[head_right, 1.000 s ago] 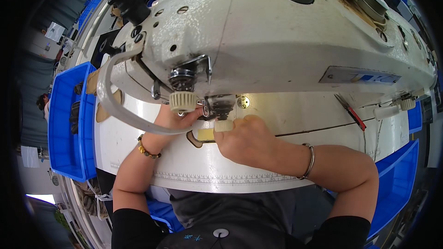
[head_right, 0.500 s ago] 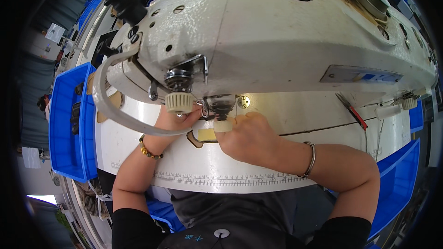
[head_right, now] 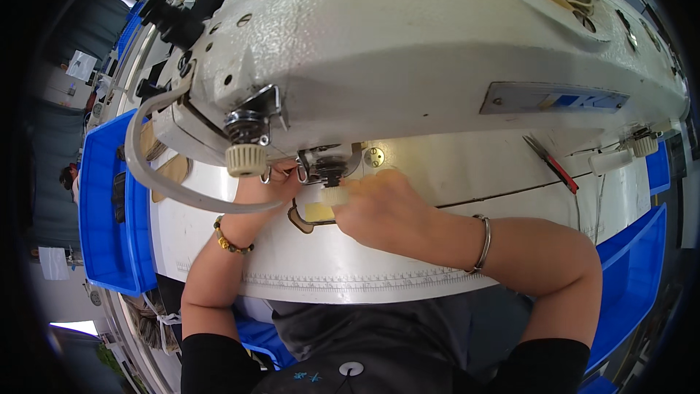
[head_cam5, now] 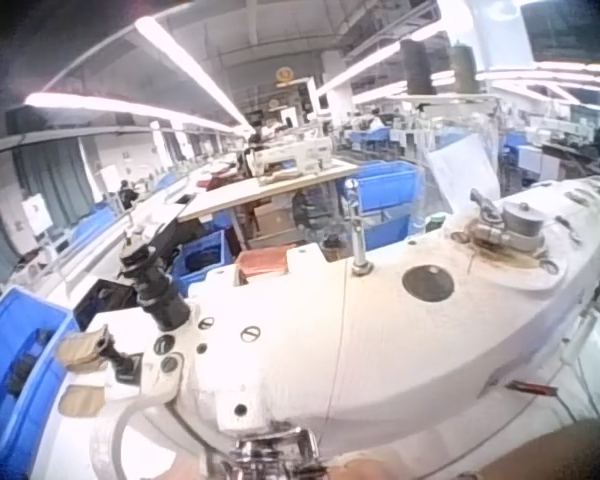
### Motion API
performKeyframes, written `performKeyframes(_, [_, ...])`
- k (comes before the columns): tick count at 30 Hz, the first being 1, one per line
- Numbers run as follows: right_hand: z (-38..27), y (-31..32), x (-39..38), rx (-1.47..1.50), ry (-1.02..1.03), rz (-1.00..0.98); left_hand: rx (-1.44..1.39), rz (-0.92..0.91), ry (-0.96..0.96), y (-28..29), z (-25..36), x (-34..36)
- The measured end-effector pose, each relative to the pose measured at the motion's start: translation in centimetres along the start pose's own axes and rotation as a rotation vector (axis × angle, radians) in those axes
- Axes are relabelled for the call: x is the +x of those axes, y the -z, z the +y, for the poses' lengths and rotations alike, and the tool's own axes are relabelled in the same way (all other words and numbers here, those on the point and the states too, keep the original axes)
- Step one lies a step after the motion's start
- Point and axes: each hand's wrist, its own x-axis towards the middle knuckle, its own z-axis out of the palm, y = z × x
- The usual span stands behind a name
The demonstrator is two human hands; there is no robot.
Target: Sewing parts of a slipper or shoe together using an industrial sewing machine in a factory.
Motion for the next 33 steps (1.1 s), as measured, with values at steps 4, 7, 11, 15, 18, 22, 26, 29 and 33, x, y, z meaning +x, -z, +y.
performKeyframes(4, [0.1,0.6,0.3,-0.007,0.016,0.012,-0.090,0.041,-0.112,1.3,2.8,0.8])
performKeyframes(7, [0.3,0.9,0.3,-0.016,0.046,0.006,0.040,-0.219,0.354,2.5,5.0,1.2])
performKeyframes(11, [0.3,1.4,0.5,-0.030,0.079,-0.028,-0.030,-0.151,0.325,3.0,4.9,1.1])
performKeyframes(15, [0.3,0.9,0.5,-0.023,0.077,-0.003,-0.022,-0.152,0.326,2.7,4.3,0.9])
performKeyframes(18, [0.3,0.9,0.6,-0.024,0.065,-0.020,0.022,-0.107,0.231,2.5,4.1,0.8])
performKeyframes(22, [0.3,0.7,0.5,-0.020,0.062,-0.014,0.006,-0.072,0.253,2.6,4.7,0.9])
performKeyframes(26, [0.2,1.5,0.7,-0.068,0.108,-0.059,0.033,0.063,0.020,1.8,3.3,0.6])
performKeyframes(29, [-0.5,-0.2,0.2,-0.111,0.104,0.042,0.009,0.088,0.020,2.1,4.1,1.2])
performKeyframes(33, [-0.9,-0.6,0.1,-0.010,0.110,0.058,-0.077,-0.008,0.098,2.9,3.7,1.7])
